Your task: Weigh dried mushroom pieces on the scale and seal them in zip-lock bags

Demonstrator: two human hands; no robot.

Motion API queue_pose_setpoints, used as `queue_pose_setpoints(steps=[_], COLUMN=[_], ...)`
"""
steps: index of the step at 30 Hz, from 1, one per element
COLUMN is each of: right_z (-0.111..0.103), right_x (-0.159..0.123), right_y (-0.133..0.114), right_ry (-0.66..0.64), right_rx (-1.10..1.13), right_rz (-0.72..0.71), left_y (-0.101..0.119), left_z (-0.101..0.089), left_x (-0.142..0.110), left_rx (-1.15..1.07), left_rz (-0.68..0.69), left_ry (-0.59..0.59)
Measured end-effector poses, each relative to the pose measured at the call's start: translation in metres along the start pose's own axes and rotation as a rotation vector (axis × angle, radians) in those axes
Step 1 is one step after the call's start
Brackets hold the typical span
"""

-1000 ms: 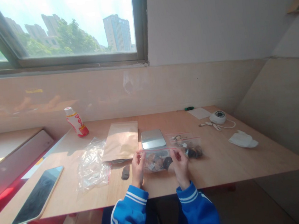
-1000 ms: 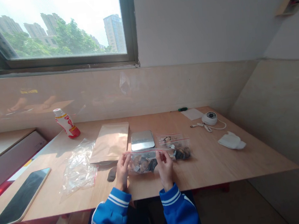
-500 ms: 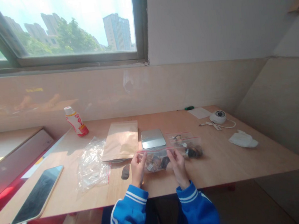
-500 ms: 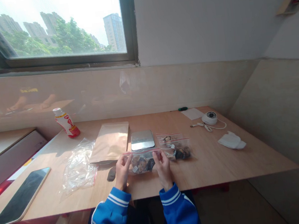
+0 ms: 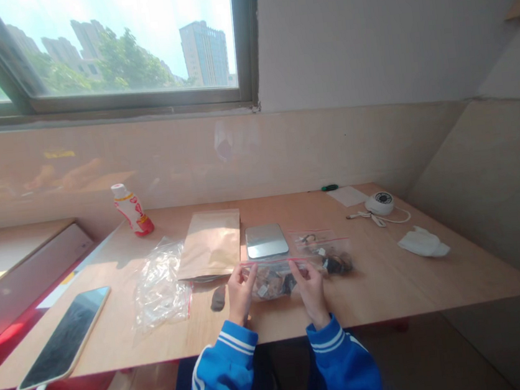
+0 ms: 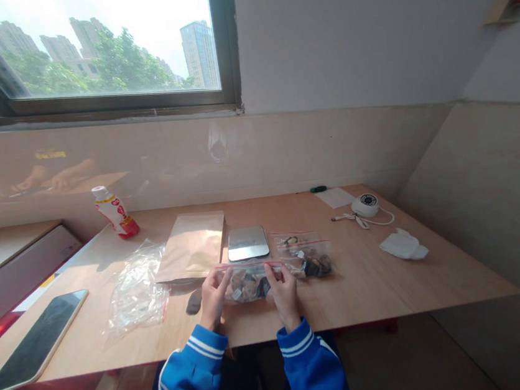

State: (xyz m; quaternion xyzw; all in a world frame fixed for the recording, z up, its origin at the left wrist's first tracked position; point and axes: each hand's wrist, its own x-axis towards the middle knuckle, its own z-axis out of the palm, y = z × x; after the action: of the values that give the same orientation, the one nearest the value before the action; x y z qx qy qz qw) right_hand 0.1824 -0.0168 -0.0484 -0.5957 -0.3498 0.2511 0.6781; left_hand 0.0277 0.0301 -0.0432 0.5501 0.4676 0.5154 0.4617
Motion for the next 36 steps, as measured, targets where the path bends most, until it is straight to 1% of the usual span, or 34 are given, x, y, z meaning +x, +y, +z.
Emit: queue_pose_setpoints(steps=[6,13,20,26,30,36], right_z=[-0.001,-0.003,0.0,0.003,0.003,0.004], right_x=[0.002,0.003,0.0,-0.002,-0.002,-0.003], right_y=[0.002,0.005,-0.003,-0.007,-0.004,0.0], right_ry=[-0.007,-0.022,-0.019,-0.128,-0.188,-0.222], right_rx=[-0.032,-0.034,0.027,0.089,0.129,0.07], right_rz=[-0.001,-0.036,0.008,0.041,0.058,0.076], left_y=[-0.001,-0.006,-0.004,-0.003,-0.003,0.003], left_z=[0.0,0.0,-0.001,-0.001,-0.001,0.0], left_x=[0.001,0.002,0.001,-0.002,-0.003,-0.004], left_rx=[-0.03,-0.035,-0.058,-0.119,-0.137,-0.173], left_rz=[0.004,-0.003,-0.026,-0.005,-0.028,-0.004], left_ry=[-0.026,-0.043,-0.004,0.032,-0.007,-0.032])
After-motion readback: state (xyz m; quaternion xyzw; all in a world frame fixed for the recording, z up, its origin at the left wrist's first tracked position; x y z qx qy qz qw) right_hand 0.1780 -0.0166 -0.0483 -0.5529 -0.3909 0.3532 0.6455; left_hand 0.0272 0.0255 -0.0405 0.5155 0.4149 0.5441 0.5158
